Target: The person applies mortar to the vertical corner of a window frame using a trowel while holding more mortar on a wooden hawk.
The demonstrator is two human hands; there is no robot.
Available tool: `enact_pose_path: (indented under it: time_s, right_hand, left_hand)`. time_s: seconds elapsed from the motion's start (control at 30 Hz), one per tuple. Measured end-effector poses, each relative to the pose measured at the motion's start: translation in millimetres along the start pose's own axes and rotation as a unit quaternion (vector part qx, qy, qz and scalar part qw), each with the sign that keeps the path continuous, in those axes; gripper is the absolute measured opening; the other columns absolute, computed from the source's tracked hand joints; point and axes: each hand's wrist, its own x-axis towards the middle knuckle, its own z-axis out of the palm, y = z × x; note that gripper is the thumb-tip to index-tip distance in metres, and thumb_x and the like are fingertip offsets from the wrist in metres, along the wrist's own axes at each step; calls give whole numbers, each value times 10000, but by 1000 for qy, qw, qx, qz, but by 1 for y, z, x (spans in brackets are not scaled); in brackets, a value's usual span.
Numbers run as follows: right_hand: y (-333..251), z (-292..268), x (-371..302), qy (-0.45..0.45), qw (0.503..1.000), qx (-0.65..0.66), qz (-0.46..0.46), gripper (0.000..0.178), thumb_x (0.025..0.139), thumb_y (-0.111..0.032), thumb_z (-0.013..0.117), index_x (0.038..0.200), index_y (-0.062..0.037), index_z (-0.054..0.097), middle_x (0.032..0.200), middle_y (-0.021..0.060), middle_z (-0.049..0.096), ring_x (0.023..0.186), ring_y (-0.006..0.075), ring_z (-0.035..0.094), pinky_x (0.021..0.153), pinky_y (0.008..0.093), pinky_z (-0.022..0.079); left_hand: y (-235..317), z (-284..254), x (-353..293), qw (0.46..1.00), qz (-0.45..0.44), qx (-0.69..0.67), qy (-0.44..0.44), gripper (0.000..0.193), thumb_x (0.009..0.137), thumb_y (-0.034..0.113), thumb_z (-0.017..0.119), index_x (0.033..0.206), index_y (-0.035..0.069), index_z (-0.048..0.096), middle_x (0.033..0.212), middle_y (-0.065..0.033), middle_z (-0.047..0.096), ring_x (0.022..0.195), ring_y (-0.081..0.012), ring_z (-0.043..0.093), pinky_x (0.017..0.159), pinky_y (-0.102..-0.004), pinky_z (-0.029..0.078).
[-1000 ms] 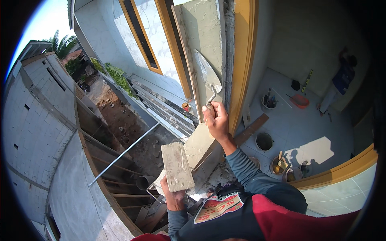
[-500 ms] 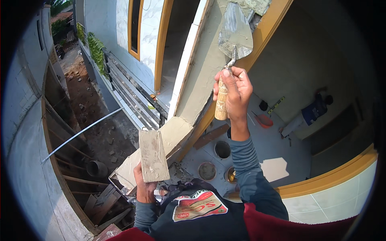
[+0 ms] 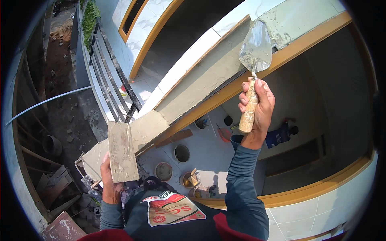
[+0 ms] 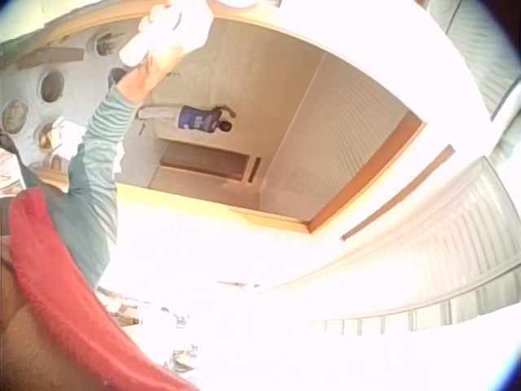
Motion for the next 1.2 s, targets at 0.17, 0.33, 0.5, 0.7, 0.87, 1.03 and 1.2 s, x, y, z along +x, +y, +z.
enact_pose_path:
  time_s: [0.17, 0.33, 0.5, 0.7, 0.87, 1.03, 1.2]
  right_hand:
    - [47, -13, -28, -21, 990, -41, 132, 200, 988, -183, 584, 1016, -17, 476, 828, 110, 584, 540, 128, 561, 414, 243, 470]
    - [104, -25, -81, -53, 959, -75, 266, 232, 969, -204, 618, 1010, -28, 472, 812, 96, 592, 536, 120, 571, 408, 253, 474]
    - [120, -39, -108, -157, 896, -242, 337, 297, 930, -212, 666, 1039, 1, 490, 814, 79, 610, 550, 102, 574, 447, 255, 478]
    - [85, -26, -92, -186, 830, -457, 259, 281, 904, -139, 672, 1059, 16, 497, 751, 52, 581, 562, 92, 560, 472, 256, 459]
    - [0, -15, -55, -74, 892, -410, 175, 278, 914, -125, 646, 1075, 55, 510, 765, 64, 602, 548, 75, 558, 452, 242, 461]
    - [-34, -18, -42, -6, 944, -327, 31, 303, 937, -140, 639, 1114, 71, 514, 818, 79, 618, 574, 72, 562, 459, 201, 460]
    - [17, -47, -89, -141, 953, 98, 248, 301, 959, -155, 586, 1141, 76, 524, 839, 169, 597, 525, 144, 574, 401, 235, 471]
  left_hand:
    - [0, -4, 0, 1000, -2, 2, -20, 436, 973, 191, 425, 1353, -17, 469, 1161, -145, 653, 969, -228, 694, 836, -358, 580]
    - [7, 4, -5, 1000, 5, 0, 19, 429, 959, 151, 429, 1356, -7, 469, 1155, -138, 651, 955, -212, 689, 821, -343, 572]
    - [6, 6, -3, 1000, 1, 3, -20, 435, 959, 160, 427, 1353, -17, 472, 1162, -143, 649, 972, -211, 684, 833, -338, 567]
    - [-3, -4, 6, 999, -13, 13, -31, 443, 974, 193, 428, 1362, -18, 456, 1192, -151, 636, 996, -239, 682, 853, -364, 570]
    - [-1, 5, 2, 999, -12, 19, -31, 424, 967, 166, 428, 1344, -23, 477, 1167, -143, 645, 980, -223, 682, 845, -346, 564]
    - [-8, 13, 5, 998, -29, 10, -56, 398, 971, 145, 413, 1325, -15, 496, 1142, -141, 653, 962, -216, 684, 838, -343, 565]
    - [-40, 5, 12, 976, -51, -36, -207, 413, 976, 191, 411, 1321, -12, 511, 1172, -156, 657, 1024, -255, 680, 883, -394, 569]
